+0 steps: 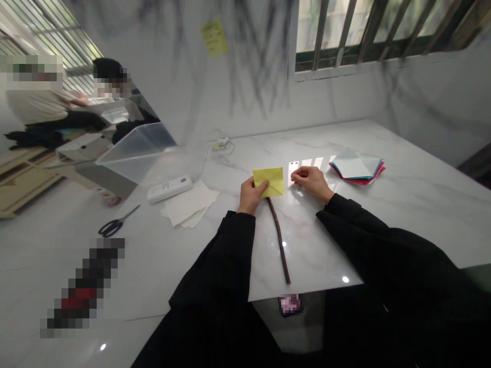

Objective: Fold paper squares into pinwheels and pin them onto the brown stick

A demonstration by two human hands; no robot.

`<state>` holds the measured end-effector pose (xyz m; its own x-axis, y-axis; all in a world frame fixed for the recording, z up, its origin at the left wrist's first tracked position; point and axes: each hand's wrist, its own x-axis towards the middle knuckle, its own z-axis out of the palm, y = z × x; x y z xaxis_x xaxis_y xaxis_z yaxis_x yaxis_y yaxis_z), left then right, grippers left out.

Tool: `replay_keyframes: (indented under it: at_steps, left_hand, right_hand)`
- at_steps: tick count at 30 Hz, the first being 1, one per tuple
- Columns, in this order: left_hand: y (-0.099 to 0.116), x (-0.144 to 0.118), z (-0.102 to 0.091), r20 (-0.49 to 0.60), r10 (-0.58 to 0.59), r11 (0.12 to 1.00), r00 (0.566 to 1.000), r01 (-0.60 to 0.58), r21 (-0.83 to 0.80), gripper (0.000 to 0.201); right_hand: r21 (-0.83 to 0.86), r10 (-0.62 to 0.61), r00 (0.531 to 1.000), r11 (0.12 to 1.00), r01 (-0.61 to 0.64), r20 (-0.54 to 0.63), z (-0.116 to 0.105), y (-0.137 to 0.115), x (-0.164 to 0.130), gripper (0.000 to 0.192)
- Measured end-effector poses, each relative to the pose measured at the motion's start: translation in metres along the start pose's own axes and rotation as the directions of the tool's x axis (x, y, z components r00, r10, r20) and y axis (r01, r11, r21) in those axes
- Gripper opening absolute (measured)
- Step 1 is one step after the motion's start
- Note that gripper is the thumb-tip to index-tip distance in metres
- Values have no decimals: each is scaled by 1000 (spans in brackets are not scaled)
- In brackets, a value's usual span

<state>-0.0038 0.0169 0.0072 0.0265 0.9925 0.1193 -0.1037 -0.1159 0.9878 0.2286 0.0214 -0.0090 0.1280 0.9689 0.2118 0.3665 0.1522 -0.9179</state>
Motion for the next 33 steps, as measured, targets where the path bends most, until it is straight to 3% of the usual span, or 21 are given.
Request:
replay_keyframes:
  at_steps: [10,17,23,33]
  left_hand:
    - [1,0,-1,14,-11,1000,1000,11,-16,47]
    - [2,1,-1,20,-5,1000,1000,5,-13,49]
    - [1,1,-1,8,-25,999,1000,25,-29,48]
    - [0,2,-1,20,-31,998,999,32,-57,50]
  right_hand:
    - [107,-7,1000,994,6,15,0,3,8,17]
    - [173,-3,998,985,-7,58,0,-3,5,33]
    - [285,12,995,958,-39,97,3,0,6,27]
    - [324,32,992,943,-70,120,3,-1,7,27]
